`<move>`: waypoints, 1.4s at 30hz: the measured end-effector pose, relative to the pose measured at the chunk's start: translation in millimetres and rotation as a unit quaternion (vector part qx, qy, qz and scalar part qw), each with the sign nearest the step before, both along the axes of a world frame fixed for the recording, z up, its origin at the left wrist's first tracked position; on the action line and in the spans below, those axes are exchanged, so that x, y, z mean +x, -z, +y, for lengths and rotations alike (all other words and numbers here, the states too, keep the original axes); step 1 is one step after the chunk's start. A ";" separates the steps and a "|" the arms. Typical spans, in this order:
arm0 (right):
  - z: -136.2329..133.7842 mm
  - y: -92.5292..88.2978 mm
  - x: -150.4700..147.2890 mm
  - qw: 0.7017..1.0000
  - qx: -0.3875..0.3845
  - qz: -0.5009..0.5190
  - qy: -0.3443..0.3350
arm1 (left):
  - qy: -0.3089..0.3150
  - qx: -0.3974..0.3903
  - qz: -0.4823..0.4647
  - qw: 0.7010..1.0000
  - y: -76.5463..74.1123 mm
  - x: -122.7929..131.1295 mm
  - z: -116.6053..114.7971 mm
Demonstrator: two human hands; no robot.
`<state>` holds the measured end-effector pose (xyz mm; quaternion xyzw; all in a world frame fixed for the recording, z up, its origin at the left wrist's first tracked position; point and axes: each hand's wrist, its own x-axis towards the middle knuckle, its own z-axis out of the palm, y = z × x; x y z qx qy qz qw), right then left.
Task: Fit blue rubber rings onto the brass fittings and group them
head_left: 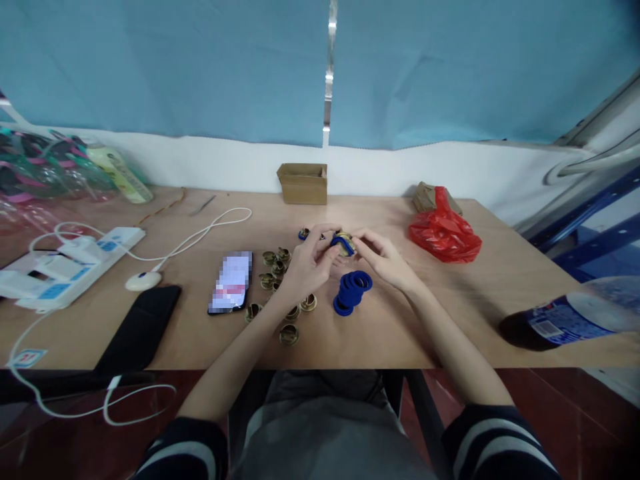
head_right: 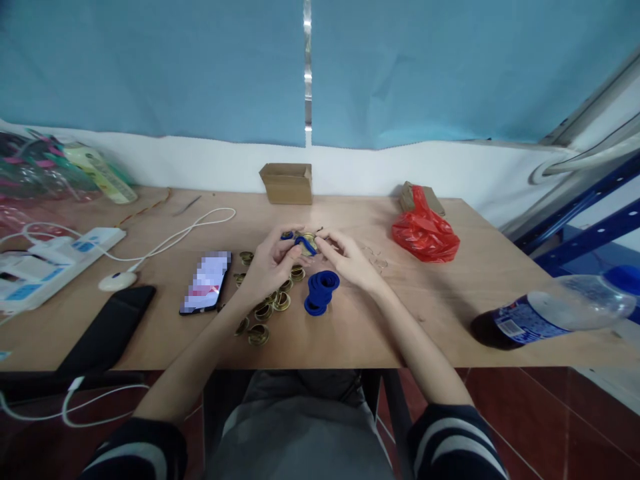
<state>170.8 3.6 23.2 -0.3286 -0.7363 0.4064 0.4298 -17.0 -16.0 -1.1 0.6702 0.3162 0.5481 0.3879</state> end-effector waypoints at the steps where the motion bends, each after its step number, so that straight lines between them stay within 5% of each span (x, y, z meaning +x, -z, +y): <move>1: 1.3 1.5 -0.5 1.000 -0.005 0.010 0.004 | 0.000 0.002 0.005 1.000 0.1 0.3 0.8; 7: 3.8 7.0 -0.6 0.996 -0.009 0.060 0.071 | -0.006 -0.006 0.033 0.999 -5.7 5.9 0.5; 13: 1.4 9.3 -2.3 0.995 -0.020 0.072 0.065 | -0.064 -0.008 0.023 0.998 -4.1 13.8 1.2; 32: -2.0 14.4 -0.5 0.991 0.067 -0.076 0.092 | -0.144 0.030 0.113 0.983 -0.1 2.5 -2.7; 38: 11.5 9.7 21.2 0.980 0.055 -0.014 0.190 | -0.150 0.056 0.148 0.976 -4.9 -9.0 -9.5; 42: 19.5 12.5 32.2 0.963 0.092 -0.068 0.245 | -0.122 0.110 0.205 0.965 -15.5 -10.1 -21.6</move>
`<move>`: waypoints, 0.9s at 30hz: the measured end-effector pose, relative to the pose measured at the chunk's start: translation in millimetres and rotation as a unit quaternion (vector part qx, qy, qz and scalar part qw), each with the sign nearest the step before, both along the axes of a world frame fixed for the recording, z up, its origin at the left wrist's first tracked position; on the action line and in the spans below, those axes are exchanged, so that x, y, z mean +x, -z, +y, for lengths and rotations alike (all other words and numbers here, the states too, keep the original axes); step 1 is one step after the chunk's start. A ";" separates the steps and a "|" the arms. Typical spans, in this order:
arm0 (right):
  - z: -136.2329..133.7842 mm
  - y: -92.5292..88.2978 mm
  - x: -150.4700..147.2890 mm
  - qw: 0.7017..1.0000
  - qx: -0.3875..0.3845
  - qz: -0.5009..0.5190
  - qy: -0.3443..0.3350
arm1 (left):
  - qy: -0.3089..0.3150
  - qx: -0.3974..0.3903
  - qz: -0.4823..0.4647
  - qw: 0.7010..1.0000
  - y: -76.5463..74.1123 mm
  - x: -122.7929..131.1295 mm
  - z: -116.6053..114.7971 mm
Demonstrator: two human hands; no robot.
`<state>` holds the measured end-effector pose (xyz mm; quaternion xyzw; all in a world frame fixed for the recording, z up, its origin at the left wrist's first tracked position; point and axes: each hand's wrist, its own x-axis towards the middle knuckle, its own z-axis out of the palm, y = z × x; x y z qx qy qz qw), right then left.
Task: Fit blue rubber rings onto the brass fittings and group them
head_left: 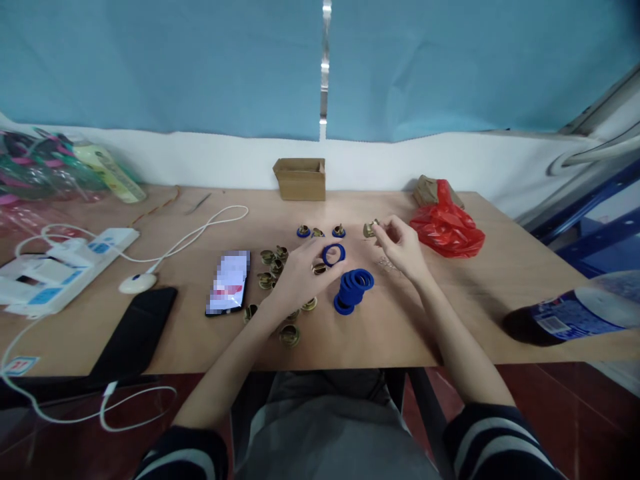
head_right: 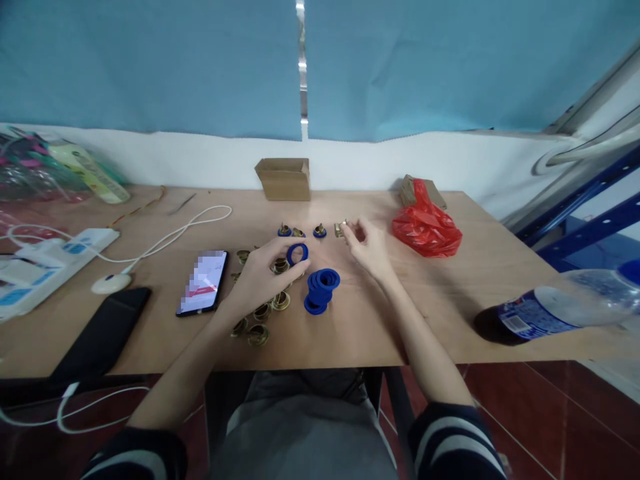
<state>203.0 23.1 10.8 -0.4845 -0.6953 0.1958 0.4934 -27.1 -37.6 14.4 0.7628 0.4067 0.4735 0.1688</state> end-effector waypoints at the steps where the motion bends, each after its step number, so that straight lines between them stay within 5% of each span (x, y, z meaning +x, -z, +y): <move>1: 0.1 1.3 0.6 1.000 0.005 -0.028 0.003 | 0.007 0.017 0.015 1.000 -2.5 1.4 -3.4; 10: -12.5 10.3 -1.6 0.975 0.055 -0.210 -0.049 | 0.054 0.006 0.092 0.994 -4.7 17.7 -22.7; 27: -15.0 15.7 -3.1 0.967 0.031 -0.246 -0.050 | 0.041 0.038 0.215 0.975 -5.7 27.7 -25.6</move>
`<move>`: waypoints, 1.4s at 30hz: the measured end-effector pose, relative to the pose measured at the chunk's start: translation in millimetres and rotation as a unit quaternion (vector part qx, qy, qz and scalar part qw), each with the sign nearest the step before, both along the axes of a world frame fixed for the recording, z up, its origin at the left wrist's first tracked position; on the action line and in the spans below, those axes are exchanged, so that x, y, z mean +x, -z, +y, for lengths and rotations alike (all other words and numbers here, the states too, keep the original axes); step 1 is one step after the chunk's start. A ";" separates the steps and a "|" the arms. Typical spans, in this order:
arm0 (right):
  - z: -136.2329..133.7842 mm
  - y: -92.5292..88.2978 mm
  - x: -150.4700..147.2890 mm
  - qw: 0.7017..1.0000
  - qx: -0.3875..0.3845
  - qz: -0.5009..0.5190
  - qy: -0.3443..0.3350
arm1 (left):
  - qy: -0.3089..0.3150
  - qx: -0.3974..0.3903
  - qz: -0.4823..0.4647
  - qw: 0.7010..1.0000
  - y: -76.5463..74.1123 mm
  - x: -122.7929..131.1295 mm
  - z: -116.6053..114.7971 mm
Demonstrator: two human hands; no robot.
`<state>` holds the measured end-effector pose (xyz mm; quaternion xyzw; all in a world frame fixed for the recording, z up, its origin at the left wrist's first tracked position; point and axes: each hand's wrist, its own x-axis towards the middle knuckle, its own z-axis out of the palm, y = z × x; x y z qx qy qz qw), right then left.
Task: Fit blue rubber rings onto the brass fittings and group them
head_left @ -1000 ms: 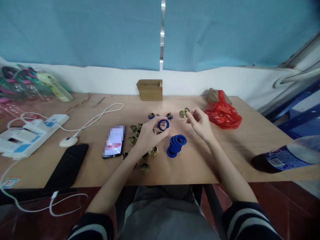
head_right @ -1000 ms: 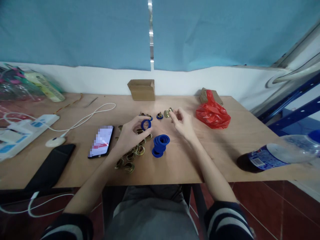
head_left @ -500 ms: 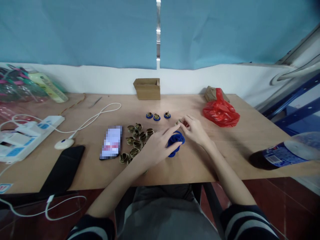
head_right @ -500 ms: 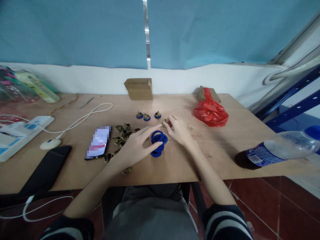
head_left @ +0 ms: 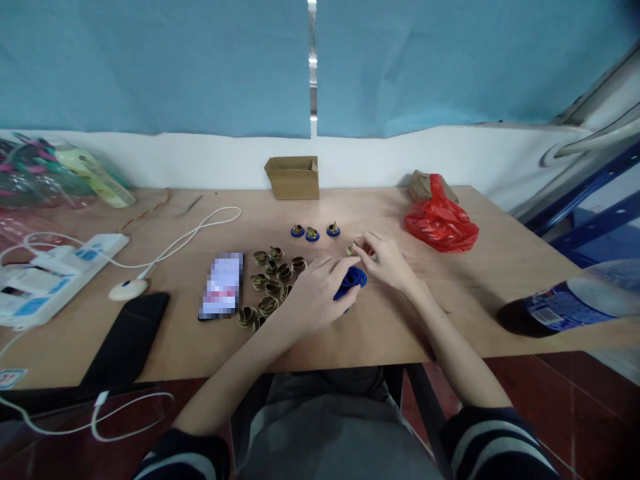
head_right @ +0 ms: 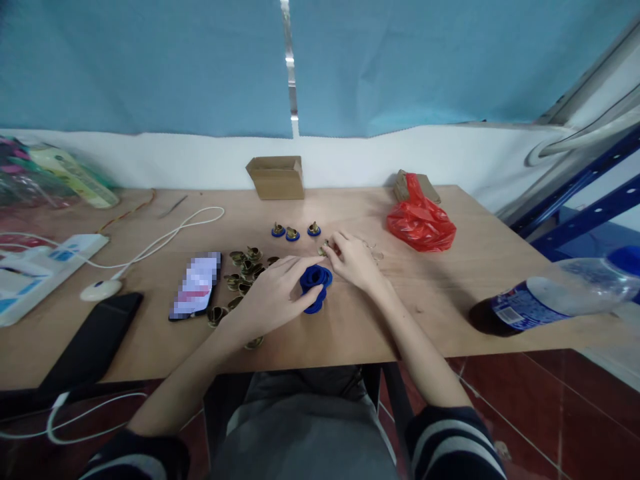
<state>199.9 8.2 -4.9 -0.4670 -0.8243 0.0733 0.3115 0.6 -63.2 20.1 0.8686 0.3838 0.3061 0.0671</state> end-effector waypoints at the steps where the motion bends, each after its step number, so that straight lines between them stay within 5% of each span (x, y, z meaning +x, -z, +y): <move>1: -0.2 -0.2 -0.2 1.000 -0.003 -0.002 0.001 | -0.003 -0.004 0.006 1.000 -0.7 -0.2 -0.5; 14: -0.5 0.5 -0.7 1.000 0.013 0.011 -0.001 | -0.010 -0.002 0.002 1.000 -2.8 -2.2 -1.9; 22: -9.8 -16.0 -5.8 0.982 0.114 0.150 -0.020 | -0.059 -0.054 -0.128 0.989 -13.6 -17.1 10.8; 26: -22.5 -35.7 -10.3 0.973 0.185 0.123 -0.059 | -0.054 -0.166 -0.256 0.951 -16.3 -19.5 22.0; 36: -47.8 -51.6 -30.6 0.968 0.210 -0.036 -0.130 | 0.133 -0.349 -0.460 0.806 4.7 -20.7 24.7; 42: -58.0 -58.6 -30.4 0.977 0.142 -0.032 -0.159 | 0.149 -0.297 -0.375 0.866 -4.0 -42.7 5.5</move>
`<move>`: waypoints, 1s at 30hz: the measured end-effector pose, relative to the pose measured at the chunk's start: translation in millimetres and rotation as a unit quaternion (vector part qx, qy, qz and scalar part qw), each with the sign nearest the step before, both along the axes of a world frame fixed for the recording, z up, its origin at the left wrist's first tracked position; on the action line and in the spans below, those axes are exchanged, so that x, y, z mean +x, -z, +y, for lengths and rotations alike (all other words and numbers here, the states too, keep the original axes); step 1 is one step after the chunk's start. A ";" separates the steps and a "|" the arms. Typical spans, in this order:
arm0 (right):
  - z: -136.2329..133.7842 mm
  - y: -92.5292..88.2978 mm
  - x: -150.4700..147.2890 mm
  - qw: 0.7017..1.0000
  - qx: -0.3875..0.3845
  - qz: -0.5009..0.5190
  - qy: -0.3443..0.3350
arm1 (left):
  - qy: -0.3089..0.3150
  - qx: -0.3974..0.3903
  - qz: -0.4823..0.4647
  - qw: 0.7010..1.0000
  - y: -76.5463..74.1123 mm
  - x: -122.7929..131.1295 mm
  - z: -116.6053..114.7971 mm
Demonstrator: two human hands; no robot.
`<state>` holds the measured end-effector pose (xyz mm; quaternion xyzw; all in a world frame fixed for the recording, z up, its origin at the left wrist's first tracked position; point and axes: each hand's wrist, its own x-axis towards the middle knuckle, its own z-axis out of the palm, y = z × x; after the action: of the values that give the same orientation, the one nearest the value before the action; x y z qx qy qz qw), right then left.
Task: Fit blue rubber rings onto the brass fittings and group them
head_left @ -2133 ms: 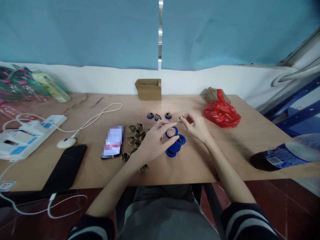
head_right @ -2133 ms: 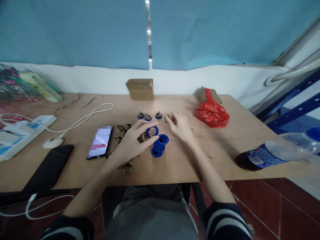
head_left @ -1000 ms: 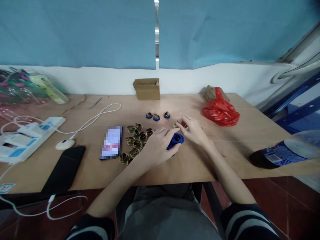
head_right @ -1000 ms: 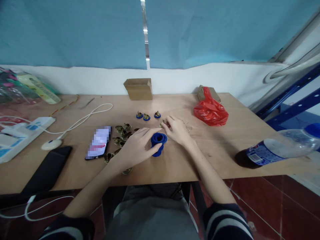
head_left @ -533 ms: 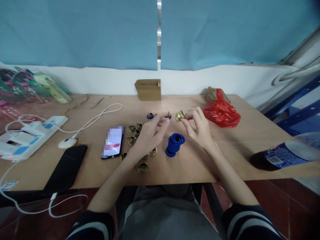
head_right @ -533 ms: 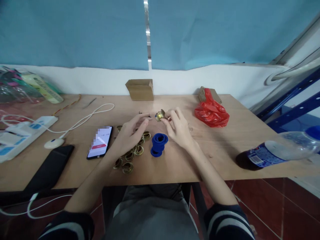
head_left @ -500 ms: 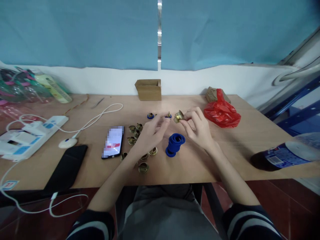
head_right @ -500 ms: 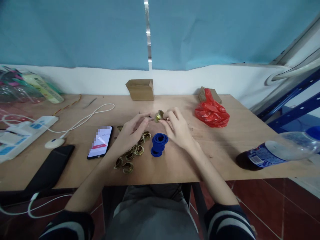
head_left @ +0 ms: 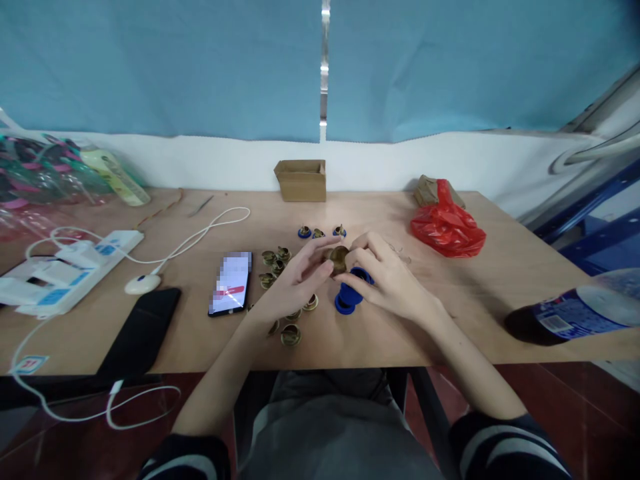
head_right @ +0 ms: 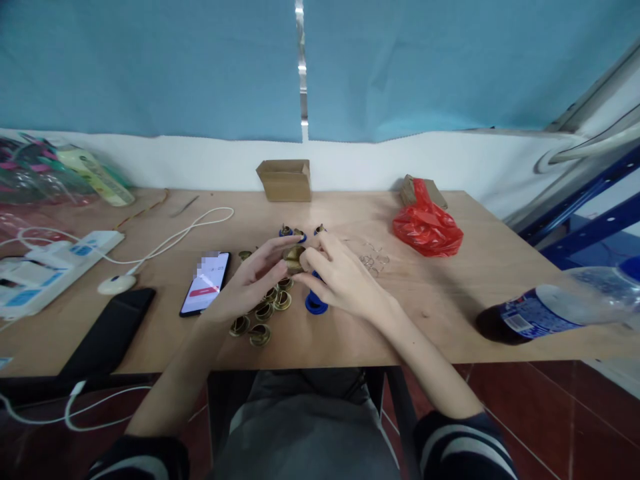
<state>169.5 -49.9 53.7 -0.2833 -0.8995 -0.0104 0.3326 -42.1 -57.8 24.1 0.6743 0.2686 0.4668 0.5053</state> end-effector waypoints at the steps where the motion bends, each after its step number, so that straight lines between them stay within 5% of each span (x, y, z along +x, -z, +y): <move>1: -2.6 -2.2 -0.2 1.000 -0.010 0.002 -0.008 | -0.001 0.013 0.015 1.000 -1.4 -3.0 -3.7; 6: -23.3 -6.3 -5.6 0.999 -0.035 -0.005 -0.035 | -0.052 0.046 0.083 0.994 -4.0 -10.8 -27.2; 13: -46.9 14.5 -18.9 0.998 -0.053 0.009 -0.027 | -0.045 0.062 0.142 0.987 -0.8 -14.8 -50.2; 23: -72.1 36.9 -21.9 0.944 -0.308 0.104 -0.056 | -0.019 0.022 0.167 0.986 16.2 -24.0 -66.7; 30: -87.1 54.4 -19.3 0.925 -0.338 0.161 -0.064 | 0.001 0.014 0.207 0.978 14.0 -19.5 -83.2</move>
<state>150.2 -137.0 -0.7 -0.3185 -0.8000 0.3615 0.3576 -61.7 -141.0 10.0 0.7637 0.3600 0.3199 0.4300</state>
